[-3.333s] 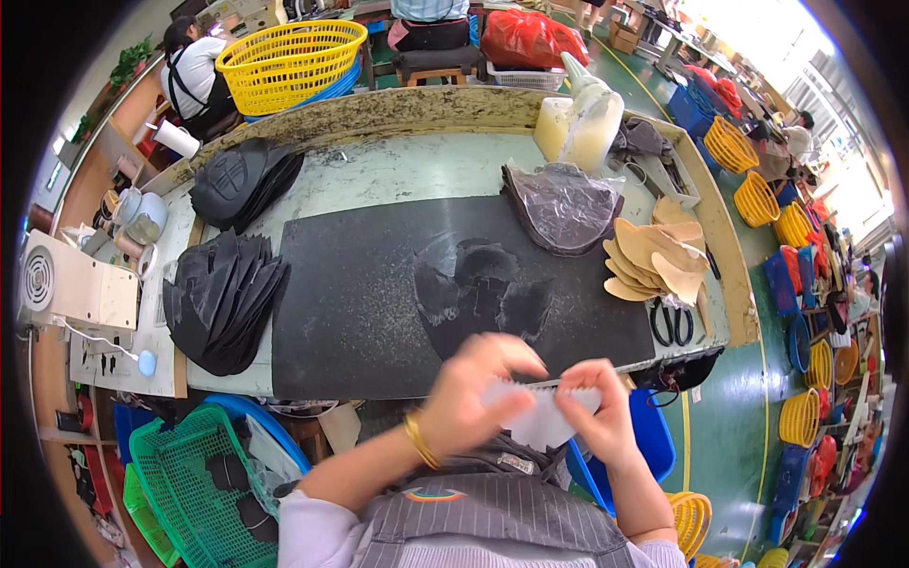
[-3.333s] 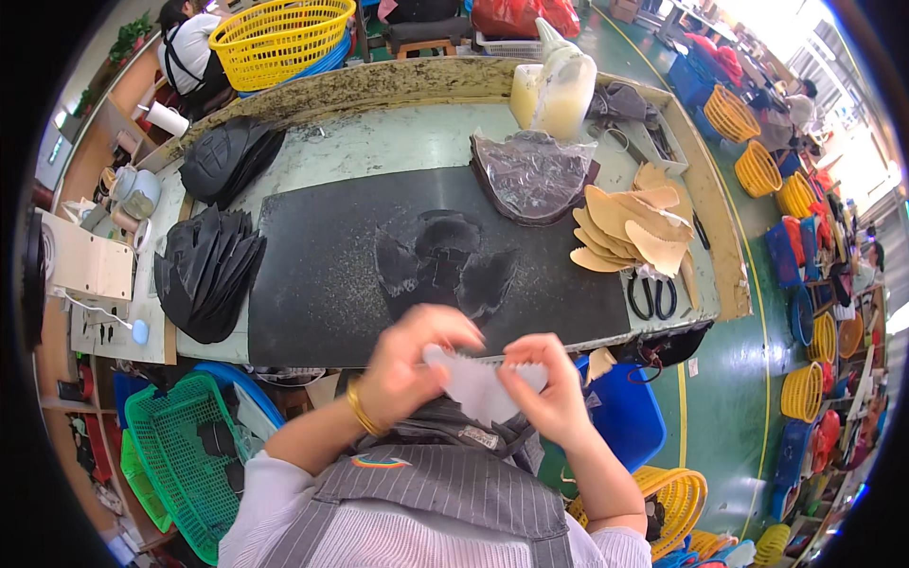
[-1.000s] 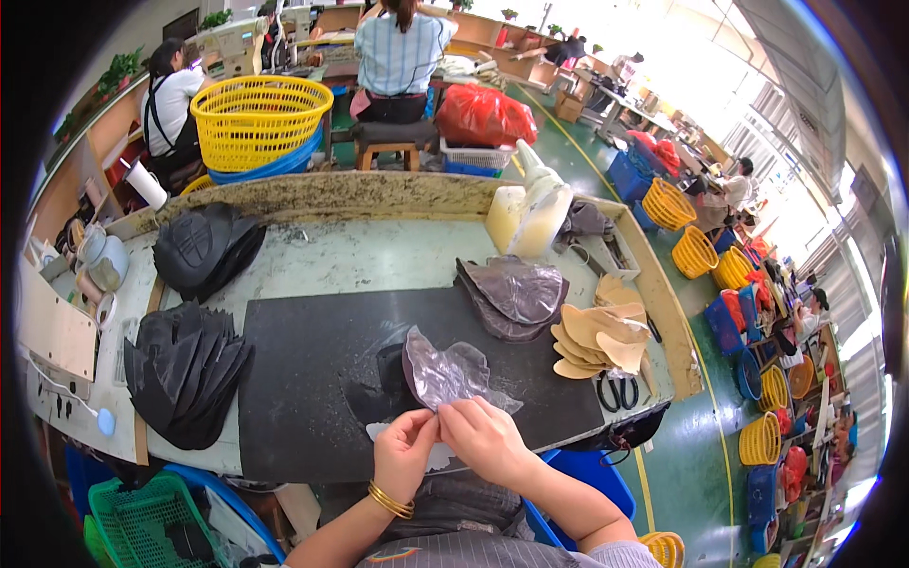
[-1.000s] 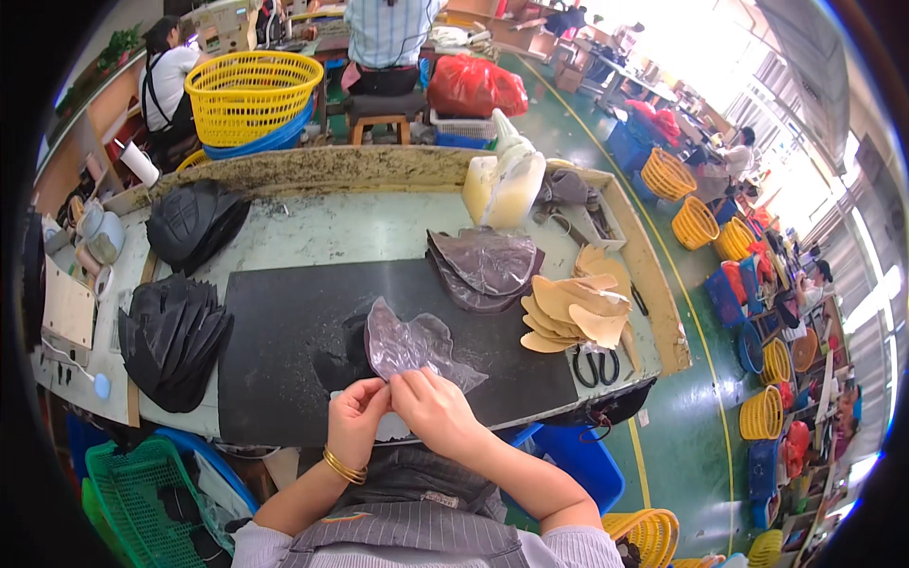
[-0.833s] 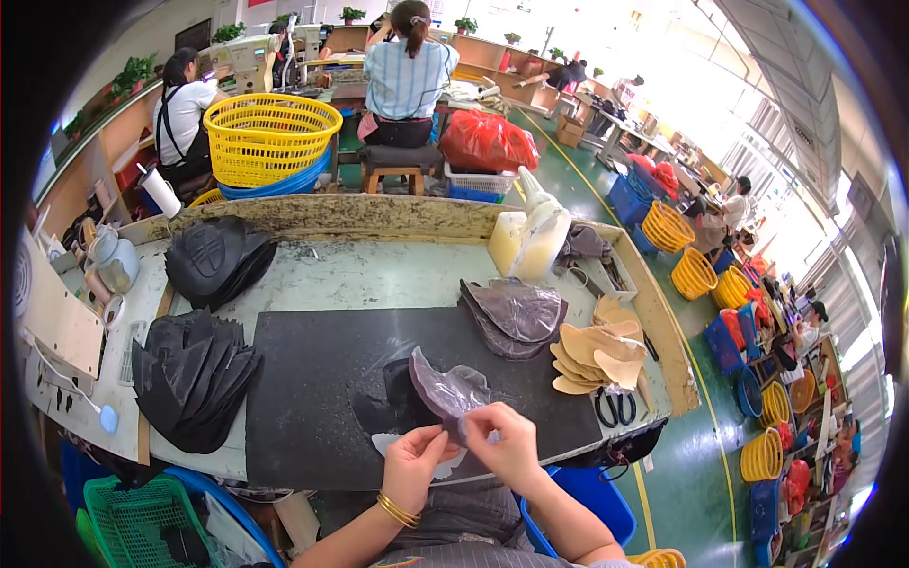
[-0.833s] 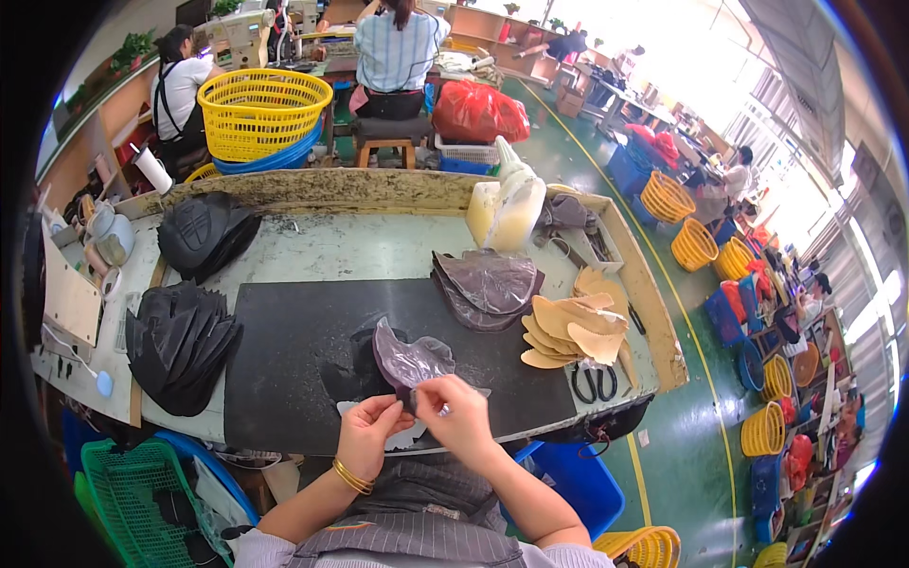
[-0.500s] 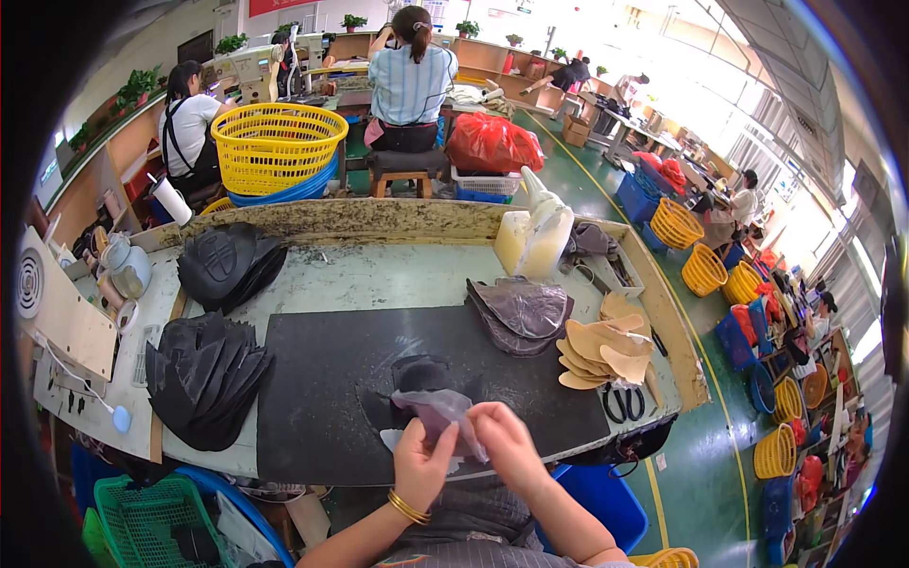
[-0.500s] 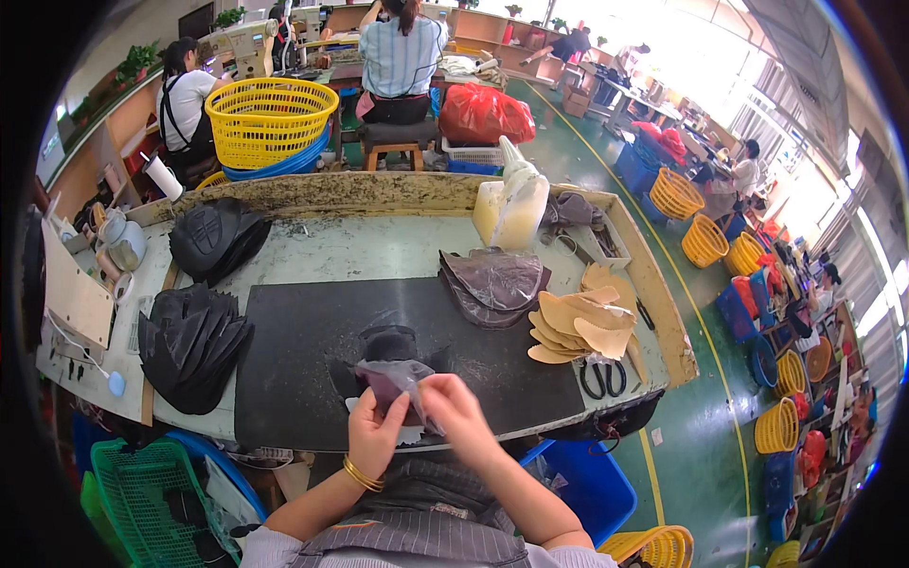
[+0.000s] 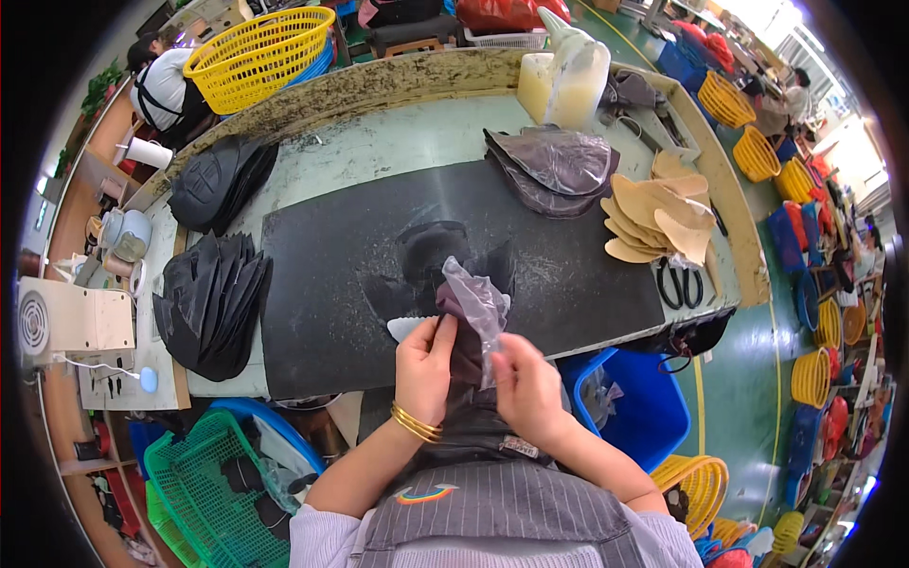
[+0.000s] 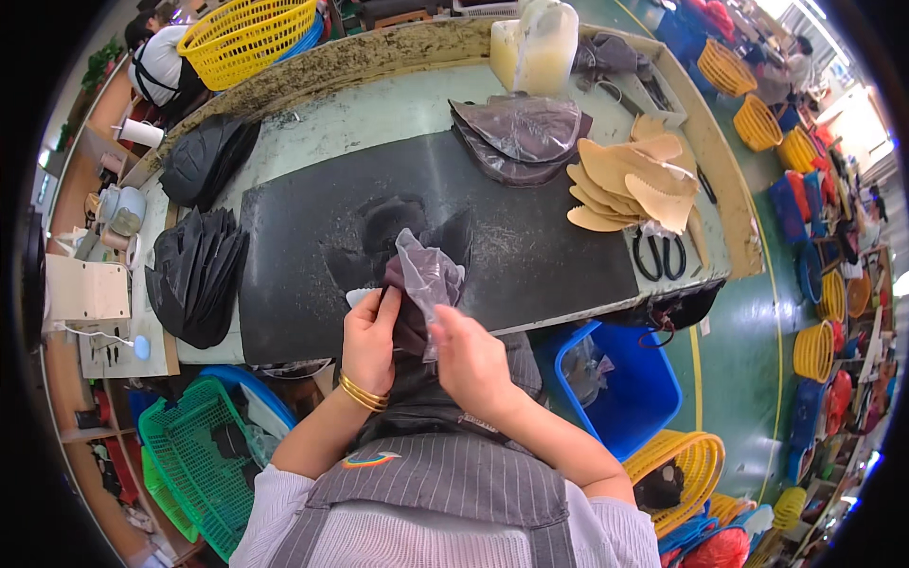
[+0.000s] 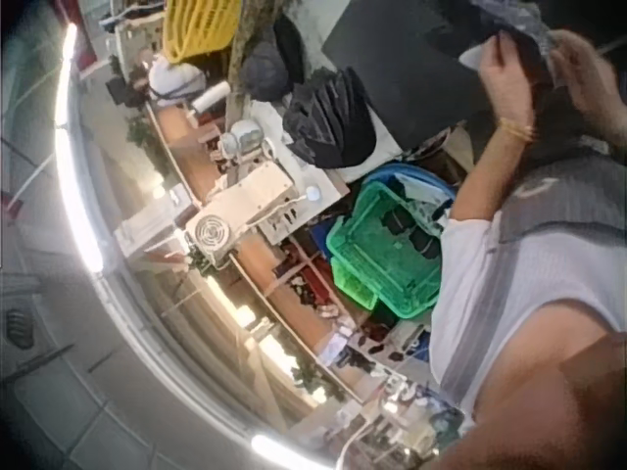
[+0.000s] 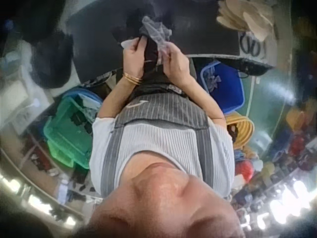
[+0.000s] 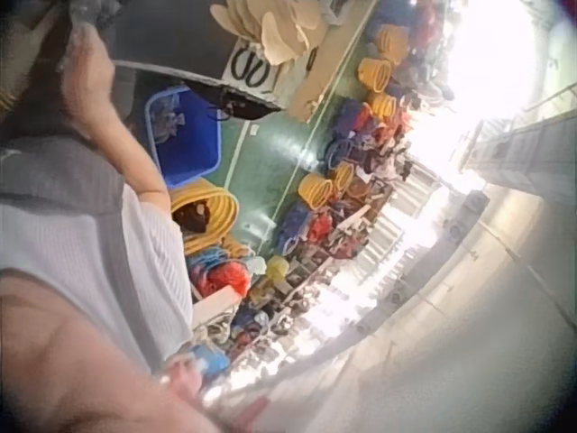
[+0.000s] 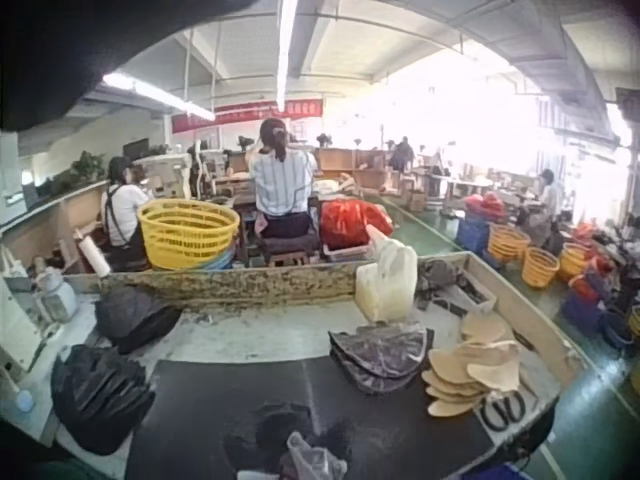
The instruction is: The person assembles shoe components by peeling backing from adhesive pads, sticking them onto shoe upper pieces, and pressing fabric layers onto the assemblies by hand.
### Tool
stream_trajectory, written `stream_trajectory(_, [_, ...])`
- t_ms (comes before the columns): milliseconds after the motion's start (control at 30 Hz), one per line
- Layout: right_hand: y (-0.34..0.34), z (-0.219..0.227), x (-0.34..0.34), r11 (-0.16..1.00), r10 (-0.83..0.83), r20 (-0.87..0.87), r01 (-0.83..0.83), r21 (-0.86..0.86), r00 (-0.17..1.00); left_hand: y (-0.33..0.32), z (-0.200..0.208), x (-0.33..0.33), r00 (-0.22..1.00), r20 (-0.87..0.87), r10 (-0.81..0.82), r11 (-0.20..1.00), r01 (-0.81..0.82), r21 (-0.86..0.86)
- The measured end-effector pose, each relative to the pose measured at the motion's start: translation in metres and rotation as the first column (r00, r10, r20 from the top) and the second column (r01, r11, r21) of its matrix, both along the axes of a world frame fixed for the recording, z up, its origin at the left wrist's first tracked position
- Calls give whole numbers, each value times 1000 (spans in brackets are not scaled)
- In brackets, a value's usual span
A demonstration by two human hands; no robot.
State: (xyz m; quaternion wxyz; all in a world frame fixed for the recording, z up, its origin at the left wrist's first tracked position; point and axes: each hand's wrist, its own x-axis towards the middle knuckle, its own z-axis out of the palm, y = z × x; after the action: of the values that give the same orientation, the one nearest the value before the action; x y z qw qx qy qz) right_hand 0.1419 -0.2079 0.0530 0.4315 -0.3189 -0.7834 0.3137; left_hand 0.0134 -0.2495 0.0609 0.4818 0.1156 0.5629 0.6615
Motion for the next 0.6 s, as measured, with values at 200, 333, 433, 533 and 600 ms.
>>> stream_trajectory(200, [23, 12, 6, 483, -290, -458, -284, -828, 841, -12, 1, 27, 353, -929, 114, 931, 288, 224])
stream_trajectory(333, [12, -1, 0, 948, -243, -146, 267, 171, 959, -7, 22, 30, 987, 145, -64, 993, 48, 112])
stream_trajectory(433, [-6, -1, -8, 934, 249, 7, -242, 262, 968, -3, 13, 13, 935, 345, -86, 994, 55, 98])
stream_trajectory(533, [-19, -1, -2, 946, 271, 54, -276, 172, 961, -7, -4, 11, 995, 96, 7, 1000, -6, -8])
stream_trajectory(600, [-17, -14, 25, 973, -159, 101, 138, 183, 982, -14, -3, -2, 1000, -12, 25, 1000, -25, -16])
